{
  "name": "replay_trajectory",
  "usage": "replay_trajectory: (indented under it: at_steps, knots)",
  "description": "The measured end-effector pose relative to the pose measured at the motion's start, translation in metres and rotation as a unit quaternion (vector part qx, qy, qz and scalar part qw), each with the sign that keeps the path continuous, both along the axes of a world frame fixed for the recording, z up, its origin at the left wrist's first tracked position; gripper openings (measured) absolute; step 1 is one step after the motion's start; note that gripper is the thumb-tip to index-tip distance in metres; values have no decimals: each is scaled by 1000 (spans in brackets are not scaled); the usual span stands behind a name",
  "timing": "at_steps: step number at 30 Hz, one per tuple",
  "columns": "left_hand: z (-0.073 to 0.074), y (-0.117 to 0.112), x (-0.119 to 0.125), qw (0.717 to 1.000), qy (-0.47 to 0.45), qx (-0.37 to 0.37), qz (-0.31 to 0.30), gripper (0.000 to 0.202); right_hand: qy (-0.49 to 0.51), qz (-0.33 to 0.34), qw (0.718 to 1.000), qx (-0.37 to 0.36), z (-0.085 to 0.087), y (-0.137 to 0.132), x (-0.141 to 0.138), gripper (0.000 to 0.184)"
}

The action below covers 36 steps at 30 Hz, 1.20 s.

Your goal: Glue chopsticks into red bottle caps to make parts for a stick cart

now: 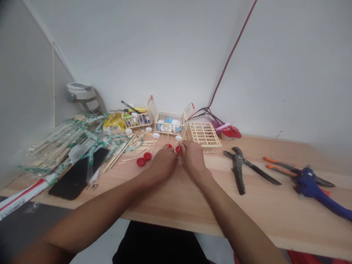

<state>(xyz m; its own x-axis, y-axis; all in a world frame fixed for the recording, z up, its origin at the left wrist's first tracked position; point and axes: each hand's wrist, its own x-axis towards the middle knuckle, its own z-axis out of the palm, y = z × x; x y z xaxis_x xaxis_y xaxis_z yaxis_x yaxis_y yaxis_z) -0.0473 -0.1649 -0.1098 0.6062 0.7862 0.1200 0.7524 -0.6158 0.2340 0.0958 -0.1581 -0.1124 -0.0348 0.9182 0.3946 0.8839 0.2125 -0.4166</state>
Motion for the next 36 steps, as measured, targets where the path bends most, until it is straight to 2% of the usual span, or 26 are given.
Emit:
replay_trajectory:
  at_steps: [15,36]
  knots:
    - [-6,4,0,1000,0,1,18,31,-19,-37,999,-25,-4,7,-4,35]
    - [-7,4,0,1000,6,16,18,29,-34,-46,998,-23,-5,5,-9,32]
